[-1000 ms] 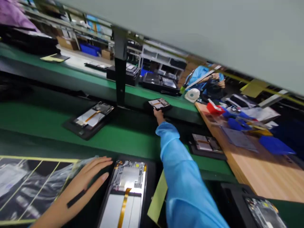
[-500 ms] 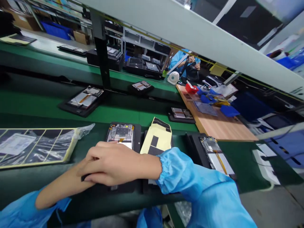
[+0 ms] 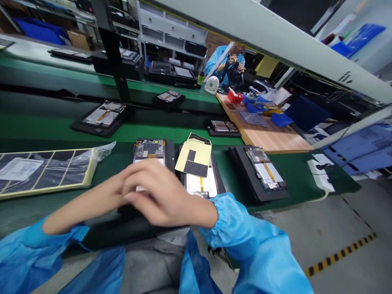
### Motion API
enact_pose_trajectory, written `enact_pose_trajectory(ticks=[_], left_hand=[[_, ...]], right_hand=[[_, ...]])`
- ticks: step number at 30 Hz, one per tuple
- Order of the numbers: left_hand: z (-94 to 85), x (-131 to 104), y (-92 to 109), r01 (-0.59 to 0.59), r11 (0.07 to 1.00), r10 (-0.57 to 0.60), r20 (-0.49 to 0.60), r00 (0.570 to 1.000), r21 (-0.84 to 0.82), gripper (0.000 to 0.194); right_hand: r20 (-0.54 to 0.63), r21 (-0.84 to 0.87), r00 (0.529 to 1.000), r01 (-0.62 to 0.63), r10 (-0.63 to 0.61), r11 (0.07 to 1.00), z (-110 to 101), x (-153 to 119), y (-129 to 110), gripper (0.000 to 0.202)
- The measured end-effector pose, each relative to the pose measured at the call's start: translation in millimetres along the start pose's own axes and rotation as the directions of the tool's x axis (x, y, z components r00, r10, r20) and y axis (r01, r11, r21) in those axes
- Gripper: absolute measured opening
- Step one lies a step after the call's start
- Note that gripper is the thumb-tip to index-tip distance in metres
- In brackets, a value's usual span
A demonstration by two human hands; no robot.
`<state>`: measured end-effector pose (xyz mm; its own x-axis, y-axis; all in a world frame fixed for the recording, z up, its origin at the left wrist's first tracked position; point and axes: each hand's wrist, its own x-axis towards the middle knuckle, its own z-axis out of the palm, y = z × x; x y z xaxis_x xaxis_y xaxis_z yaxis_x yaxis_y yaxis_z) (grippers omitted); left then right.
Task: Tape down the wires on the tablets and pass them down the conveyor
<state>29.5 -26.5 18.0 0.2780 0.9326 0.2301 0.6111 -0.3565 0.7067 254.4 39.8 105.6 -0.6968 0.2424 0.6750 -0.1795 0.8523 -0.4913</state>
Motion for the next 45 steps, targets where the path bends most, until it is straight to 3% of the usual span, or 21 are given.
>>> enact_pose_trajectory(ticks=[1, 3, 4, 6, 9, 12, 15, 20, 24, 27, 29, 32, 35, 41, 45], left_hand=[[-5.1, 0.6, -6.0, 0.006, 1.000, -0.006, -0.024, 1.000, 0.015, 0.045], [-11.9, 0.2, -19.2, -0.028, 0.995, 0.036, -0.083, 0.996, 0.096, 0.048], [-12.8, -0.5, -25.2, -0.082, 0.984, 0.098, -0.098, 0.990, 0.156, 0.048], [-9.0, -2.2, -33.2, -0.240, 0.933, 0.266, -0.063, 0.962, 0.268, 0.046], [9.0, -6.3, -32.0, -0.423, 0.842, 0.424, 0.072, 0.903, 0.335, 0.043], [32.9, -14.8, -21.8, -0.460, 0.769, 0.450, 0.134, 0.883, 0.444, 0.043], [50.0, -24.7, -13.4, -0.429, 0.758, 0.442, 0.096, 0.892, 0.491, 0.036], [51.6, -16.4, -0.8, -0.317, 0.891, 0.363, -0.091, 0.927, 0.325, 0.021], [44.5, 12.6, 3.0, -0.360, 0.894, 0.388, -0.057, 0.920, 0.267, 0.019], [41.8, 23.4, -9.7, -0.361, 0.916, 0.373, -0.040, 0.927, 0.178, 0.019], [40.6, 21.1, -23.8, -0.446, 0.872, 0.451, 0.022, 0.892, 0.204, 0.022], [36.5, 10.4, -46.0, -0.532, 0.796, 0.527, 0.104, 0.844, 0.289, 0.038], [30.1, 1.0, -63.0, -0.500, 0.805, 0.494, 0.105, 0.863, 0.319, 0.044], [28.1, -8.9, -73.6, -0.407, 0.867, 0.410, 0.053, 0.911, 0.288, 0.052], [26.7, -9.7, -74.1, -0.473, 0.820, 0.474, 0.081, 0.877, 0.321, 0.050]], right_hand=[[-0.166, -0.001, 0.981, -0.102, 0.100, 0.995, -4.6, -8.6, -0.7, 0.008], [-0.459, 0.035, 0.845, -0.292, 0.275, 0.956, -7.1, -32.5, 2.7, 0.021], [-0.536, 0.066, 0.774, -0.359, 0.336, 0.931, -3.6, -47.3, 6.3, 0.033], [-0.558, 0.108, 0.706, -0.458, 0.435, 0.882, 14.1, -79.4, 14.8, 0.062], [-0.480, 0.095, 0.677, -0.593, 0.559, 0.800, 58.2, -124.0, 20.8, 0.081], [-0.458, -0.002, 0.687, -0.635, 0.564, 0.772, 98.4, -152.0, 13.3, 0.084], [-0.505, -0.037, 0.657, -0.665, 0.560, 0.746, 115.0, -159.0, 0.6, 0.082], [-0.447, 0.172, 0.601, -0.669, 0.663, 0.723, 101.9, -134.1, -2.3, 0.078], [-0.412, 0.405, 0.476, -0.669, 0.777, 0.624, 75.8, -109.9, 14.8, 0.064], [-0.464, 0.410, 0.373, -0.713, 0.804, 0.568, 57.5, -106.4, 25.2, 0.062], [-0.527, 0.376, 0.324, -0.740, 0.786, 0.557, 52.3, -109.6, 28.2, 0.061], [-0.541, 0.328, 0.347, -0.752, 0.766, 0.572, 57.8, -113.8, 28.6, 0.059], [-0.524, 0.301, 0.397, -0.742, 0.754, 0.599, 71.5, -111.2, 27.2, 0.059], [-0.468, 0.239, 0.424, -0.784, 0.775, 0.573, 88.2, -103.8, 25.6, 0.060], [-0.429, 0.199, 0.436, -0.809, 0.791, 0.553, 89.8, -105.7, 26.2, 0.064]])
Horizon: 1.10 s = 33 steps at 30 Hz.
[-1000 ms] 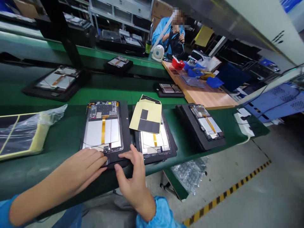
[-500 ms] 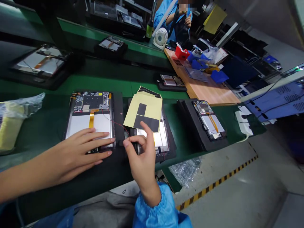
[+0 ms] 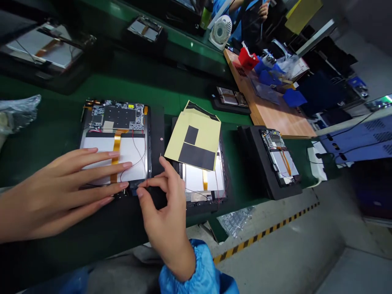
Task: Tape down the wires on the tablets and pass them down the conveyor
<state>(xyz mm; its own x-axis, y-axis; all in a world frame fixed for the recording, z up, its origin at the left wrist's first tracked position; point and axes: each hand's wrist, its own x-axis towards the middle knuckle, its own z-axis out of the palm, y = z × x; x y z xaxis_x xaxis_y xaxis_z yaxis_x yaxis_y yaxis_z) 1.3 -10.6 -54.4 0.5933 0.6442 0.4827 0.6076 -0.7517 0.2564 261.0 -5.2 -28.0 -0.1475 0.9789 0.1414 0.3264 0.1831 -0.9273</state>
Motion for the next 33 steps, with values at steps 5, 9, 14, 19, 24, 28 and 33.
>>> enact_pose_trajectory(ticks=[5, 9, 14, 19, 24, 28, 33], left_hand=[[-0.8, 0.4, -0.9, 0.009, 1.000, -0.009, -0.037, 0.999, 0.000, 0.046], [2.8, 1.7, 1.9, 0.021, 1.000, -0.023, -0.081, 0.996, -0.022, 0.044], [8.4, 1.0, 0.7, 0.053, 0.996, -0.060, -0.099, 0.993, -0.072, 0.043], [9.2, -3.3, -4.3, 0.050, 0.994, -0.055, -0.048, 0.997, -0.095, 0.052], [6.5, -2.1, -3.1, 0.044, 0.994, -0.052, -0.080, 0.995, -0.100, 0.048], [7.2, 1.7, -1.1, 0.029, 0.996, -0.038, -0.107, 0.994, -0.088, 0.044], [9.2, 1.3, -1.9, 0.062, 0.993, -0.072, -0.100, 0.992, -0.100, 0.046]], right_hand=[[-0.007, -0.045, 0.999, 0.043, -0.044, 0.998, 2.8, -1.5, 4.2, 0.059], [-0.026, -0.043, 0.998, 0.063, -0.065, 0.997, 6.0, -2.6, 6.8, 0.056], [-0.070, 0.051, 0.996, 0.059, -0.055, 0.997, 11.9, -2.3, 3.9, 0.054], [-0.090, 0.107, 0.996, 0.021, -0.012, 0.994, 16.1, -2.2, 0.4, 0.049], [-0.070, 0.101, 0.997, 0.034, -0.027, 0.994, 14.0, -1.5, 1.8, 0.049], [-0.054, 0.061, 0.998, 0.041, -0.037, 0.997, 10.2, -0.4, 2.9, 0.048], [-0.018, -0.013, 0.996, 0.085, -0.085, 0.996, 7.8, -0.7, 7.9, 0.048]])
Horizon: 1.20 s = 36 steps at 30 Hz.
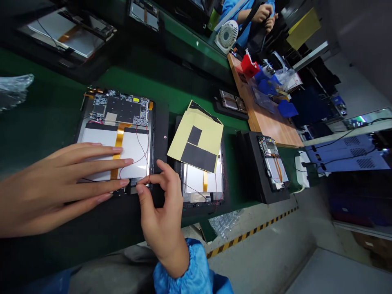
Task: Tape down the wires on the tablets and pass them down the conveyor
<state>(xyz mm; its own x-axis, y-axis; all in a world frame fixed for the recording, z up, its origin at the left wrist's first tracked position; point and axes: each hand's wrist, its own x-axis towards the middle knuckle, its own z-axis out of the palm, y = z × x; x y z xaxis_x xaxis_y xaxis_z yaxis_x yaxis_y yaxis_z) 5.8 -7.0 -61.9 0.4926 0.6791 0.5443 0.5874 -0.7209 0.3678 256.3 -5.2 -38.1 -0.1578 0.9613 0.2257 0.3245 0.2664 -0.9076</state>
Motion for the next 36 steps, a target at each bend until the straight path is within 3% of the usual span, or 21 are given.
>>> enact_pose_trajectory(ticks=[8, 11, 15, 21, 26, 32, 36], left_hand=[[-0.1, -2.1, -1.5, -0.002, 1.000, 0.002, -0.008, 1.000, -0.009, 0.046], [0.3, -3.8, -2.1, -0.018, 1.000, 0.018, 0.026, 0.999, 0.002, 0.047], [-0.1, -3.5, -0.6, -0.025, 1.000, 0.025, -0.007, 1.000, 0.010, 0.043], [0.2, -1.9, -2.8, 0.012, 0.999, -0.012, 0.004, 1.000, -0.033, 0.046], [1.4, 5.3, 5.9, 0.006, 0.999, -0.005, -0.031, 0.999, 0.035, 0.035], [6.5, 20.5, 30.2, 0.053, 0.998, -0.052, 0.018, 0.998, -0.047, 0.033], [12.2, 28.3, 27.6, 0.010, 1.000, -0.009, 0.044, 0.999, -0.008, 0.046]], right_hand=[[0.025, -0.039, 0.998, 0.063, -0.062, 0.997, -0.8, -4.8, 7.3, 0.053], [0.035, -0.100, 0.993, 0.113, -0.110, 0.989, -2.6, -5.0, 8.1, 0.057], [0.022, -0.216, 0.983, 0.185, -0.185, 0.959, -4.8, -3.4, 6.9, 0.061], [0.066, -0.249, 0.982, 0.186, -0.175, 0.950, -3.9, -2.5, 3.9, 0.070], [0.043, -0.218, 0.987, 0.158, -0.152, 0.963, -2.8, -3.4, 10.3, 0.065], [-0.183, 0.003, 0.972, 0.151, -0.148, 0.989, -12.2, -5.8, 11.9, 0.053], [-0.284, 0.021, 0.927, 0.261, -0.245, 0.965, -18.8, -3.2, 7.1, 0.052]])
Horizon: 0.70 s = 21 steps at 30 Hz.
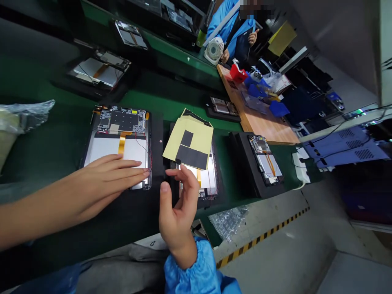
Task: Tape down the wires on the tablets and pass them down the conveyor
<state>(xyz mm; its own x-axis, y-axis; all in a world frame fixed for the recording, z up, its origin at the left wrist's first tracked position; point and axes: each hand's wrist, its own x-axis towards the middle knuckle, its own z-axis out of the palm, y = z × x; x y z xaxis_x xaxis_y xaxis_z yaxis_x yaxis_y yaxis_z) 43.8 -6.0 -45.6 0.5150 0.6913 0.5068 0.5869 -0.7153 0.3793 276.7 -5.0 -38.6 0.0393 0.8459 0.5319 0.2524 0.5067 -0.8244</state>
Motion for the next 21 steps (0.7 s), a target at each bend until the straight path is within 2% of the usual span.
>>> enact_pose_trajectory(ticks=[2, 5, 6, 8, 10, 13, 15, 17, 19, 21], left_hand=[[-0.9, 7.7, -8.2, -0.046, 0.999, 0.045, 0.026, 0.999, 0.014, 0.048], [-6.6, 25.9, -25.7, -0.088, 0.995, 0.093, 0.085, 0.992, -0.055, 0.036], [-8.8, 32.9, -32.1, -0.100, 0.991, 0.109, 0.107, 0.988, -0.084, 0.032], [-12.1, 46.5, -44.1, -0.098, 0.985, 0.121, 0.164, 0.979, -0.141, 0.025], [-13.3, 57.7, -53.4, -0.055, 0.977, 0.106, 0.242, 0.964, -0.206, 0.019], [-13.1, 68.1, -60.7, 0.001, 0.954, 0.098, 0.315, 0.944, -0.300, 0.016], [-13.3, 71.1, -61.8, -0.012, 0.934, 0.136, 0.324, 0.936, -0.358, 0.018], [-14.8, 72.2, -61.5, -0.027, 0.912, 0.173, 0.324, 0.930, -0.409, 0.021], [-17.4, 73.0, -61.3, -0.029, 0.895, 0.196, 0.334, 0.922, -0.445, 0.022], [-20.4, 74.4, -62.0, -0.027, 0.888, 0.215, 0.364, 0.906, -0.459, 0.022]], right_hand=[[0.007, 0.030, 0.998, 0.056, -0.056, 0.998, -1.3, 2.7, -1.5, 0.054], [0.019, 0.103, 0.997, 0.075, -0.078, 0.992, -3.9, 4.5, -5.7, 0.050], [0.021, 0.135, 0.999, 0.035, -0.038, 0.990, -5.2, 4.4, -8.2, 0.045], [0.054, 0.239, 0.991, -0.133, 0.124, 0.962, -8.5, 3.0, -14.9, 0.034], [0.167, 0.389, 0.930, -0.367, 0.327, 0.845, -12.1, 0.6, -22.6, 0.023], [0.400, 0.560, 0.773, -0.632, 0.493, 0.536, -15.7, -4.4, -32.7, 0.027], [0.505, 0.597, 0.686, -0.716, 0.523, 0.362, -15.8, -8.2, -36.6, 0.035], [0.571, 0.607, 0.632, -0.754, 0.524, 0.249, -14.1, -12.4, -37.9, 0.039], [0.611, 0.603, 0.602, -0.774, 0.514, 0.191, -11.2, -16.8, -37.2, 0.044], [0.625, 0.596, 0.589, -0.784, 0.512, 0.173, -8.0, -21.3, -35.6, 0.050]])
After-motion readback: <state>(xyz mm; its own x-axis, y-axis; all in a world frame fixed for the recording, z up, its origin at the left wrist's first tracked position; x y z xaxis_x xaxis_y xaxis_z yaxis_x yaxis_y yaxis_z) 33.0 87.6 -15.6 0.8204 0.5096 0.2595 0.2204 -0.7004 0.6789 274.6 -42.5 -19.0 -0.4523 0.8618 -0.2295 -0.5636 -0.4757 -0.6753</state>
